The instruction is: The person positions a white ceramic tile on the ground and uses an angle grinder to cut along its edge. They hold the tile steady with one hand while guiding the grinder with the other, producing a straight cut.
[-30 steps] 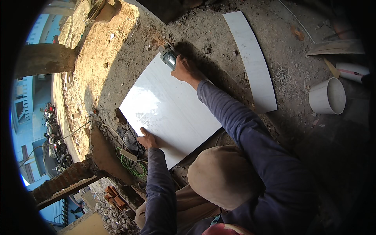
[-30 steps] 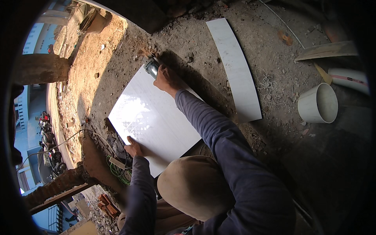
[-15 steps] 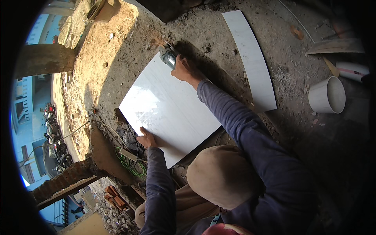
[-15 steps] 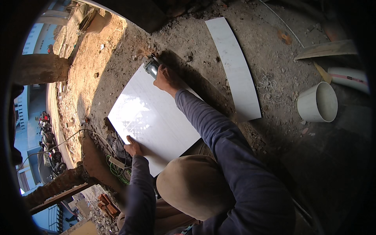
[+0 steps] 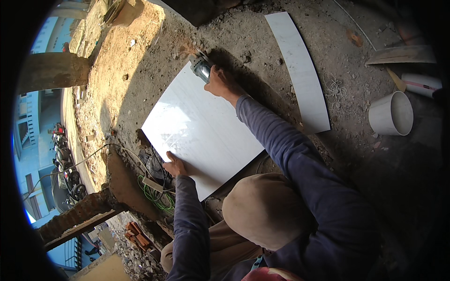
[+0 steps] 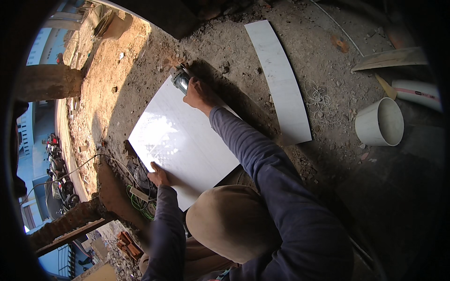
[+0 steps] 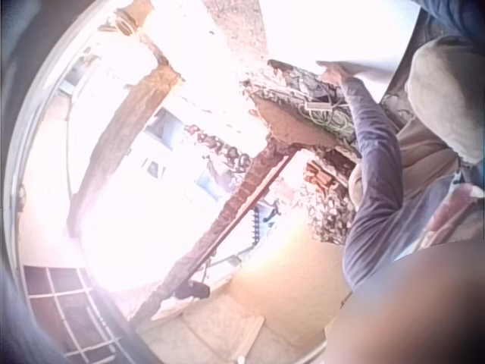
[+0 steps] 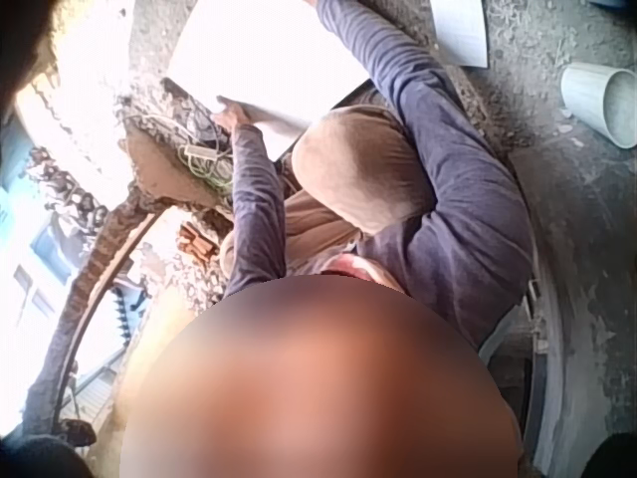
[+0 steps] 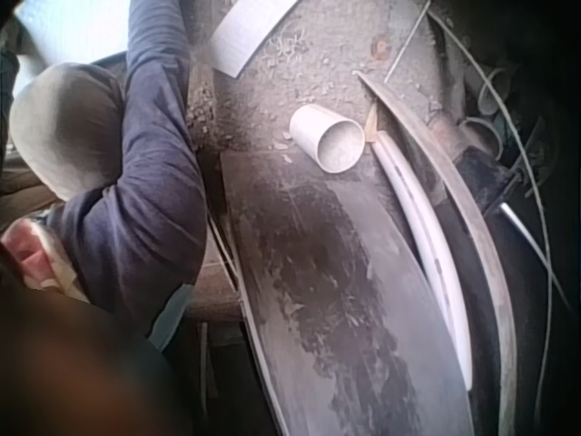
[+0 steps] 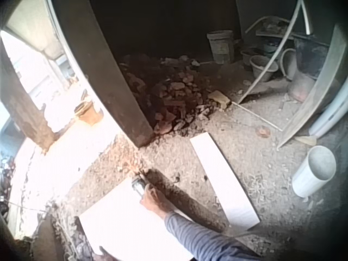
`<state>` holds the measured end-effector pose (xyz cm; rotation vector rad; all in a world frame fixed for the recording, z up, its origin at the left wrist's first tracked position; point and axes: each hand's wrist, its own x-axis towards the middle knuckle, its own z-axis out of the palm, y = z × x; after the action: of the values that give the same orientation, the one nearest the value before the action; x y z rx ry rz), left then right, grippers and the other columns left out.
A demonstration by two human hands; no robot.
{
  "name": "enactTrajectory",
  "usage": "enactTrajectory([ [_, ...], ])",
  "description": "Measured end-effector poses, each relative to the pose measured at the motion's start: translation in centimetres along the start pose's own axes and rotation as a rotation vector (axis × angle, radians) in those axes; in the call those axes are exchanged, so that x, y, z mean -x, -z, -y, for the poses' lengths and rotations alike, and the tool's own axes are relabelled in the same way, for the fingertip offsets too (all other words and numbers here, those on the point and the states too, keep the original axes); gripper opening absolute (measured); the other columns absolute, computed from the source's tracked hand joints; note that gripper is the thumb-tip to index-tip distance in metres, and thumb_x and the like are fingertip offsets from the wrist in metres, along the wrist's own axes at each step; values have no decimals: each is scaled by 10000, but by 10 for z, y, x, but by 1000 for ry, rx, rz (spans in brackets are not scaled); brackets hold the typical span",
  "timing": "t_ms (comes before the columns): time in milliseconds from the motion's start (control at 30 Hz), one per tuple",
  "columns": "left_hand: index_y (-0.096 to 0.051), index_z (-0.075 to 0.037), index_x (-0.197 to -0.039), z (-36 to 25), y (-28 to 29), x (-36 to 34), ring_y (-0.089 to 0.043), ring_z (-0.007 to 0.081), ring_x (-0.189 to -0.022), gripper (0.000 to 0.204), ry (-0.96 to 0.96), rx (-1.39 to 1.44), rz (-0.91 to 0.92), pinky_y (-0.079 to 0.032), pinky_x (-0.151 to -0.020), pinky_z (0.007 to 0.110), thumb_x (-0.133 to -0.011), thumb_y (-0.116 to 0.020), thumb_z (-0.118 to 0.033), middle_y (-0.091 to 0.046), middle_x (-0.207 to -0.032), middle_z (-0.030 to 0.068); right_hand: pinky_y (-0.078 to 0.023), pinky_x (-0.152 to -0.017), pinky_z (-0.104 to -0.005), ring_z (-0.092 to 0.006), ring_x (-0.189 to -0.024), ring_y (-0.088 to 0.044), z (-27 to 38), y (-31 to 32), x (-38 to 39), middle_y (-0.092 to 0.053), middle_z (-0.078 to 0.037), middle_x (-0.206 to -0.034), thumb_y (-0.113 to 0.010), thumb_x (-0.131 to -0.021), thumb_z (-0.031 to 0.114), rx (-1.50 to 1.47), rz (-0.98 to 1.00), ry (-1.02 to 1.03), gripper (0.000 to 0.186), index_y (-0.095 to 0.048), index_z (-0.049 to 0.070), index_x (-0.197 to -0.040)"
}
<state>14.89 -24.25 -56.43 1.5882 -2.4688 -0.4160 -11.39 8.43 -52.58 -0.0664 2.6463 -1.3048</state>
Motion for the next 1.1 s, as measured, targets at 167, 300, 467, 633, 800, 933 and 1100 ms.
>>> enactTrajectory([
  [167,-536,117,-1036,3,-2,-2,-634,458,-929,855,-30,22,-18,-503,-873,548,-968,-556,-734,-633,-981,287,-606,-913,-490,-464,-1071,-712,-1,0,0,-689,-342,-1174,-770,-793,238,-1,21,-19,692,-519,-112,-1334],
  [300,-532,130,-1032,5,-4,-4,-626,456,-912,864,-38,29,-21,-500,-863,547,-968,-562,-731,-623,-964,289,-605,-921,-487,-461,-1080,-710,-1,0,3,-685,-339,-1188,-765,-799,235,4,12,-16,690,-515,-111,-1341],
  [467,-534,128,-1050,4,-3,-5,-630,456,-921,867,-34,10,-6,-503,-874,548,-966,-560,-734,-624,-965,281,-603,-928,-488,-456,-1081,-713,0,3,5,-693,-332,-1182,-767,-803,234,-4,19,-23,678,-521,-103,-1338],
  [633,-534,119,-1070,1,0,-3,-641,453,-945,862,-8,-3,13,-506,-897,546,-968,-555,-737,-634,-988,278,-601,-927,-486,-451,-1077,-717,-2,2,5,-703,-328,-1165,-774,-798,228,-42,20,-27,664,-531,-101,-1322],
  [800,-536,114,-1076,-1,1,0,-647,453,-964,848,-5,8,1,-504,-910,545,-974,-556,-728,-642,-1008,282,-598,-931,-481,-456,-1087,-710,-5,-2,5,-691,-338,-1186,-785,-791,227,-37,3,-6,662,-537,-108,-1305],
  [933,-537,111,-1069,-2,2,0,-647,447,-963,835,0,16,19,-503,-913,540,-975,-563,-718,-642,-1005,279,-595,-936,-482,-458,-1094,-706,-7,-2,6,-679,-344,-1209,-787,-791,234,-47,22,-1,680,-530,-115,-1315],
  [1100,-538,108,-1045,-1,0,0,-644,434,-923,830,-7,10,-9,-508,-881,534,-973,-572,-718,-640,-974,273,-595,-937,-481,-459,-1090,-707,-7,0,10,-684,-345,-1198,-776,-799,235,-23,6,12,698,-516,-125,-1338],
])
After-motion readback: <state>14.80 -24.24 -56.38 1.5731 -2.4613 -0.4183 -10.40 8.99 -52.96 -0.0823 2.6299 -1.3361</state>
